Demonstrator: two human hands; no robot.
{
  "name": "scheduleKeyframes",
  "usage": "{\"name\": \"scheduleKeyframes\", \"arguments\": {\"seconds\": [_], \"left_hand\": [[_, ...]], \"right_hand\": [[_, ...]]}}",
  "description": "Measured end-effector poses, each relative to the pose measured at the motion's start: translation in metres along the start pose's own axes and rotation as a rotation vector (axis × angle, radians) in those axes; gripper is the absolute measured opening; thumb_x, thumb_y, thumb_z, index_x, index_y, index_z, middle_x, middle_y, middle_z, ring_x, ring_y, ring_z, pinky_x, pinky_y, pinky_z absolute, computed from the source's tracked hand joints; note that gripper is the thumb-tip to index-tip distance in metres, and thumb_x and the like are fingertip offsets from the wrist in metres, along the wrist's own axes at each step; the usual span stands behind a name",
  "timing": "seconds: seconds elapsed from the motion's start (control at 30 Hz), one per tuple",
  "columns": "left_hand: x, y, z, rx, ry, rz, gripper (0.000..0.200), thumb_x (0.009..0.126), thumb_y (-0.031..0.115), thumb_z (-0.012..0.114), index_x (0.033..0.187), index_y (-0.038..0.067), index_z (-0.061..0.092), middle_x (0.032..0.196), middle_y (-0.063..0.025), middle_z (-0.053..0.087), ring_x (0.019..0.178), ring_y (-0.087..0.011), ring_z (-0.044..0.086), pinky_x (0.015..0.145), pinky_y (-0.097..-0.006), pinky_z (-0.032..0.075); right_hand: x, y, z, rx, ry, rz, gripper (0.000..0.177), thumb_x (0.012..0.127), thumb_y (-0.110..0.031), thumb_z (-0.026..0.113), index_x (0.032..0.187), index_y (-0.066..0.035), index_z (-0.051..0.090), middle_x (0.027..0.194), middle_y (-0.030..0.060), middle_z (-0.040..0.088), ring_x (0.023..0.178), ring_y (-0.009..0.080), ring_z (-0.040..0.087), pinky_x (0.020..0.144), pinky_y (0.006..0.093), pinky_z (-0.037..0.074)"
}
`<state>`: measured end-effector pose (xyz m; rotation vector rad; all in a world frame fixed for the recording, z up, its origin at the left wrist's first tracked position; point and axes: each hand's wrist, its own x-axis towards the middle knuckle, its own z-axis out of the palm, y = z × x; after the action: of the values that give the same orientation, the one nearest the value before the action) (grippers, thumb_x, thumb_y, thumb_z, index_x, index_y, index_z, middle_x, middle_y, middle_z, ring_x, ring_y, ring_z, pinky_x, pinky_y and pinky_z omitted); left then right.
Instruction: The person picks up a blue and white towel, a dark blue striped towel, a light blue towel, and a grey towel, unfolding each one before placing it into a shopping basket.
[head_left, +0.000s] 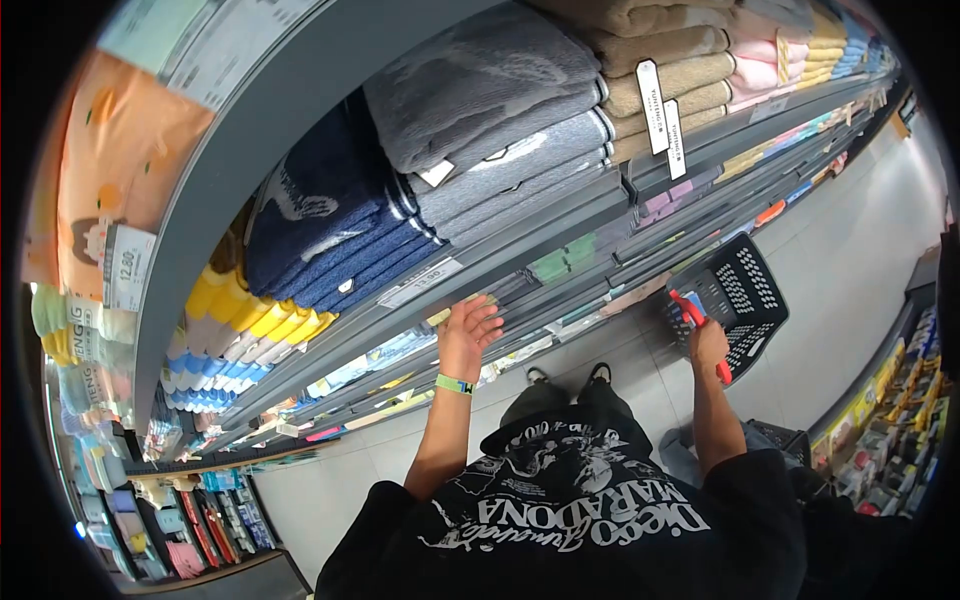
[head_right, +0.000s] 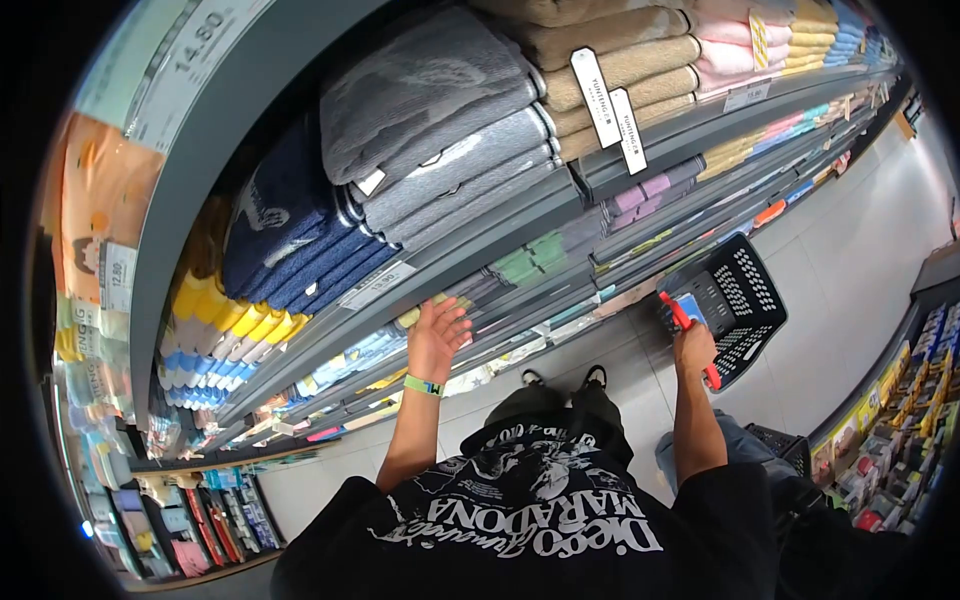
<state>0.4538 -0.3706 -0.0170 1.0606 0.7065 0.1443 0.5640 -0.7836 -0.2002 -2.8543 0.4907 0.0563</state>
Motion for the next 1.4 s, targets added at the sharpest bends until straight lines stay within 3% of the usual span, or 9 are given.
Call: {"name": "scheduleKeyframes", "arguments": {"seconds": [0.27, 0.4, 0.47, 0.67, 0.83, 0.9, 1.13, 1.3, 1.4], "left_hand": [[-0.021, 0.011, 0.050, 0.056, -0.299, 0.035, 0.034, 0.100, 0.027, 0.053, 0.114, -0.002, 0.059, 0.098, -0.0131, 0.069, 0.086, -0.0232, 0.069, 0.073, -0.0355, 0.057], [-0.010, 0.024, 0.084, 0.016, -0.422, -0.073, 0.044, 0.101, 0.033, 0.048, 0.128, -0.003, 0.052, 0.109, -0.0180, 0.067, 0.093, -0.0250, 0.068, 0.077, -0.0353, 0.057], [0.003, 0.021, 0.089, 0.048, -0.486, -0.100, 0.048, 0.103, 0.035, 0.041, 0.133, -0.002, 0.049, 0.119, -0.0192, 0.063, 0.097, -0.0255, 0.066, 0.080, -0.0358, 0.056], [0.028, 0.006, 0.099, -0.098, -0.477, -0.245, 0.051, 0.103, 0.034, 0.031, 0.136, 0.000, 0.048, 0.130, -0.0139, 0.059, 0.106, -0.0226, 0.063, 0.086, -0.0354, 0.053], [0.028, 0.006, 0.113, -0.187, -0.641, -0.253, 0.043, 0.101, 0.027, 0.042, 0.134, 0.000, 0.049, 0.124, -0.0134, 0.062, 0.105, -0.0223, 0.064, 0.086, -0.0349, 0.053], [0.033, -0.005, 0.118, 0.020, -0.765, -0.293, 0.037, 0.098, 0.017, 0.053, 0.130, -0.001, 0.052, 0.119, -0.0148, 0.064, 0.104, -0.0228, 0.064, 0.086, -0.0354, 0.054], [0.060, -0.082, 0.157, 0.354, -0.913, -0.457, 0.029, 0.096, 0.013, 0.057, 0.122, 0.001, 0.056, 0.119, -0.0153, 0.063, 0.105, -0.0231, 0.064, 0.088, -0.0351, 0.054], [0.120, -0.169, 0.168, 0.665, -0.761, -0.552, 0.031, 0.095, 0.020, 0.059, 0.121, 0.002, 0.055, 0.116, -0.0132, 0.065, 0.102, -0.0217, 0.065, 0.085, -0.0322, 0.054], [0.202, -0.280, 0.113, 0.977, -0.750, -0.447, 0.024, 0.094, 0.018, 0.057, 0.112, 0.002, 0.061, 0.099, -0.0108, 0.069, 0.079, -0.0187, 0.068, 0.062, -0.0317, 0.056]], "right_hand": [[0.023, 0.002, -0.014, 0.030, -0.060, 0.045, 0.024, 0.082, -0.017, 0.052, 0.095, -0.007, 0.070, 0.092, 0.0193, 0.070, 0.087, 0.0380, 0.068, 0.079, 0.0482, 0.052], [0.036, 0.017, 0.003, -0.031, -0.059, 0.020, 0.023, 0.076, -0.021, 0.066, 0.093, -0.005, 0.067, 0.094, 0.0151, 0.069, 0.089, 0.0345, 0.067, 0.082, 0.0475, 0.050], [0.029, 0.011, 0.000, -0.058, -0.088, 0.091, 0.042, 0.073, -0.025, 0.071, 0.109, -0.007, 0.059, 0.109, 0.0124, 0.062, 0.110, 0.0318, 0.057, 0.095, 0.0610, 0.037], [-0.017, -0.002, 0.006, -0.209, 0.205, 0.182, 0.065, 0.064, -0.031, 0.080, 0.117, -0.009, 0.049, 0.117, 0.0125, 0.054, 0.123, 0.0344, 0.046, 0.096, 0.0692, 0.031], [-0.003, 0.014, 0.017, -0.150, 0.254, 0.157, 0.029, 0.076, -0.014, 0.061, 0.102, -0.004, 0.055, 0.103, 0.0157, 0.058, 0.103, 0.0347, 0.054, 0.103, 0.0567, 0.032], [0.007, 0.025, 0.018, -0.109, 0.334, 0.128, 0.021, 0.076, -0.010, 0.057, 0.096, -0.004, 0.056, 0.098, 0.0158, 0.058, 0.098, 0.0344, 0.055, 0.102, 0.0531, 0.033], [0.065, 0.056, 0.018, -0.064, 0.457, 0.106, 0.018, 0.072, -0.005, 0.055, 0.090, -0.003, 0.059, 0.092, 0.0138, 0.060, 0.094, 0.0323, 0.055, 0.095, 0.0448, 0.038], [0.125, 0.074, -0.013, -0.047, 0.365, 0.145, 0.026, 0.068, -0.012, 0.064, 0.093, -0.006, 0.061, 0.094, 0.0123, 0.060, 0.094, 0.0303, 0.056, 0.093, 0.0434, 0.038], [0.173, 0.092, -0.020, -0.060, 0.292, 0.200, 0.036, 0.067, -0.025, 0.072, 0.096, -0.008, 0.062, 0.097, 0.0110, 0.061, 0.095, 0.0287, 0.058, 0.093, 0.0442, 0.038]]}}
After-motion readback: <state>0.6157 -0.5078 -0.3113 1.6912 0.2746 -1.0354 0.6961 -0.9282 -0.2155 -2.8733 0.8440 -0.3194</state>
